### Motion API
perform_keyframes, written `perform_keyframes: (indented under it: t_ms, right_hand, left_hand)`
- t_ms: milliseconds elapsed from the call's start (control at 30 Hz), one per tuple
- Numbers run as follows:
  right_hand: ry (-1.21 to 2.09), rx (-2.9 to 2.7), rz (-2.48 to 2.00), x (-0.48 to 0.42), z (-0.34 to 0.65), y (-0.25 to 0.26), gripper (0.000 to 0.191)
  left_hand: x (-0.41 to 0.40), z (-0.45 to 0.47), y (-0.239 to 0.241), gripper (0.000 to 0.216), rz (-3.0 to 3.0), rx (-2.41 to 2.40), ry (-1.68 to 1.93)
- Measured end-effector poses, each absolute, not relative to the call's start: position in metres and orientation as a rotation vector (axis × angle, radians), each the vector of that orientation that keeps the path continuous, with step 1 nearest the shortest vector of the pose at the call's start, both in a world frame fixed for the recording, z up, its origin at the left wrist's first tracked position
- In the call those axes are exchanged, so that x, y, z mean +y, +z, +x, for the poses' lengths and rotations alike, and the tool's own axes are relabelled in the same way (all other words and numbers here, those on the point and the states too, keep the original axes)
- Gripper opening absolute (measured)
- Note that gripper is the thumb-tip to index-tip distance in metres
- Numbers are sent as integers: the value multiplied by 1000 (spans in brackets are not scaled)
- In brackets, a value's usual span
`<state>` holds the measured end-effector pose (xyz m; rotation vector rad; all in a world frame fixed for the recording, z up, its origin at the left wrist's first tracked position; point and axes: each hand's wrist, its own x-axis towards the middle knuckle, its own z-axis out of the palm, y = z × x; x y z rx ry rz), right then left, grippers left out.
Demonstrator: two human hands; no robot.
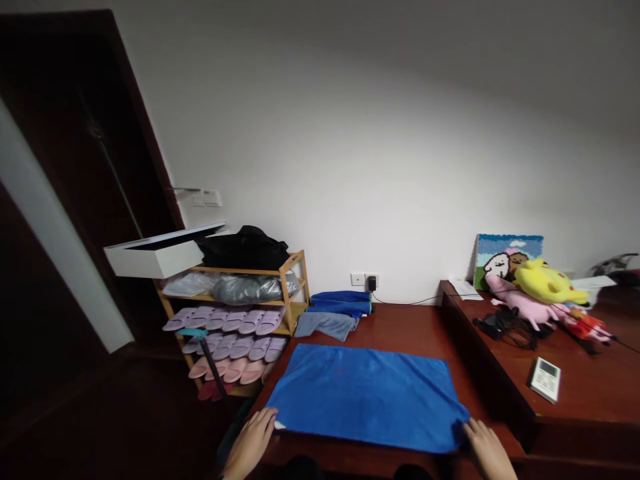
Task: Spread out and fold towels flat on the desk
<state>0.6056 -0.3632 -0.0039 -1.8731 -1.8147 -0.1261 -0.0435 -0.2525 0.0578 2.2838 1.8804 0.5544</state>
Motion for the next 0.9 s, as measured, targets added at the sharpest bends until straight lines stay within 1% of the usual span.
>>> perform_keyframes:
  t_ms: [100,233,300,367,467,567,667,800,900]
  right_hand:
    - [-56,-1945,-1921,-360,604,0,39]
    - [59,-1895,-1976,-342,608,17,35]
    - [149,-1833,-1971,-320,610,27,42]
    - [233,-1774,-2010,-293,608,34,53]
    - [300,-1708,-2105,-251,602,34,64]
    - [352,-1682,-2181,-222,595,19,68]
    - [355,-1626,-2317,-210,593,-8,74]
    - [174,-1451,-2417,-212,598,-53,82]
    - [153,-1404,-2377,-219,611,-82,83]
  left_hand:
    - [-247,-49,55,41,2309,1940,511]
    - [-233,-57,50,41,2361,1994,485]
    - [-221,-57,50,41,2414,1981,533]
    - [-205,-55,50,41,2453,1931,599]
    - [-176,-46,50,38,2459,1842,681]
    - [-146,-34,46,37,2448,1806,686]
    - [-119,-22,40,40,2457,1835,617]
    - [-94,-6,26,49,2449,1866,349]
    - [-86,2,18,56,2403,1932,221]
